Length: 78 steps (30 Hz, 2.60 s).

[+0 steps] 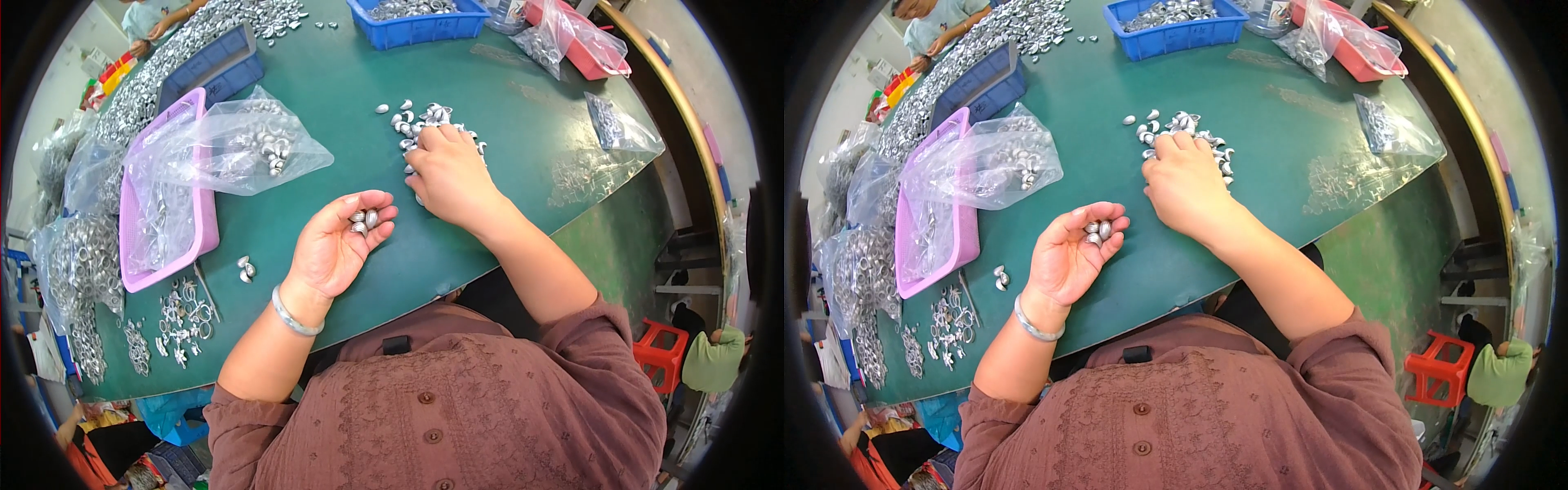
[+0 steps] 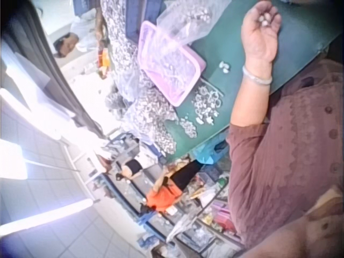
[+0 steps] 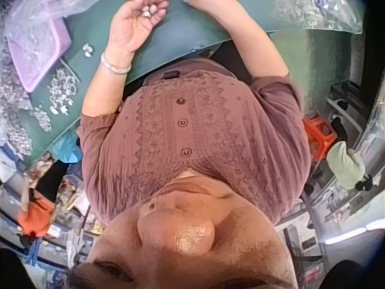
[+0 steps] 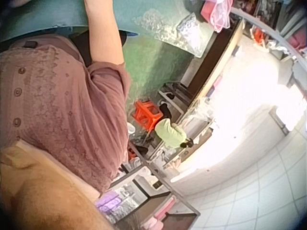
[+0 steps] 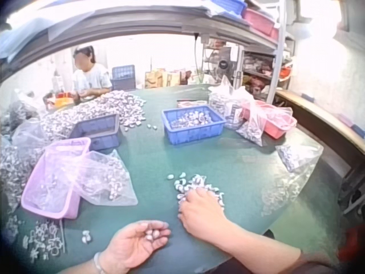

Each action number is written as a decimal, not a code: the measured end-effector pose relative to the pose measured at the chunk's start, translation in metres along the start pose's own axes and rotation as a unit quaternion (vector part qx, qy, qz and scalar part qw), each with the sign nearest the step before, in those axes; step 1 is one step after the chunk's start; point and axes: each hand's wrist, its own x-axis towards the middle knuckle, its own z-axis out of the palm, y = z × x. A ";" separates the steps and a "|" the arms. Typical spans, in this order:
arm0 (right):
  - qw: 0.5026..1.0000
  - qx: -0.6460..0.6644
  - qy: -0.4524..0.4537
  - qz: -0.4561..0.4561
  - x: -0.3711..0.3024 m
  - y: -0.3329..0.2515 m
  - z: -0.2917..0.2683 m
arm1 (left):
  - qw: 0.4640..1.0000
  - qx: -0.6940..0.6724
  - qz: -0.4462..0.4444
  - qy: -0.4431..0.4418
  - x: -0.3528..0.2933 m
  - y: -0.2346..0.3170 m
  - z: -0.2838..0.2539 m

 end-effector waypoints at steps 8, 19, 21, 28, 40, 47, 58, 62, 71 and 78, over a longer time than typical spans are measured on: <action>0.997 -0.070 -0.043 -0.016 0.009 -0.002 0.004 | 0.999 0.028 0.009 0.030 0.000 0.001 -0.002; 0.733 0.629 -0.151 0.210 0.006 -0.010 -0.015 | 0.990 0.131 0.012 0.048 -0.005 -0.003 0.008; 0.697 0.674 -0.134 0.205 0.000 -0.016 -0.015 | 0.987 0.156 0.027 0.028 -0.006 -0.005 0.010; 0.609 0.748 -0.103 0.244 -0.014 -0.024 -0.012 | 0.979 0.191 0.033 0.064 -0.006 -0.004 0.012; 0.664 0.711 -0.078 0.219 -0.019 -0.030 -0.011 | 0.982 0.180 0.011 0.054 -0.007 -0.003 0.010; 0.659 0.724 -0.063 0.195 -0.021 -0.033 -0.008 | 0.982 0.178 0.008 0.064 -0.008 -0.003 0.011; 0.681 0.710 -0.047 0.172 -0.024 -0.032 -0.003 | 0.974 0.209 0.022 0.080 -0.008 -0.004 0.014; 0.683 0.712 -0.039 0.155 -0.025 -0.032 -0.001 | 0.973 0.211 0.040 0.078 -0.009 -0.005 0.015; 0.664 0.733 -0.027 0.145 -0.028 -0.034 0.001 | 0.953 0.276 0.102 0.069 -0.010 -0.008 0.016; 0.665 0.732 -0.013 0.147 -0.029 -0.037 0.003 | 0.948 0.294 0.097 0.076 -0.010 -0.008 0.016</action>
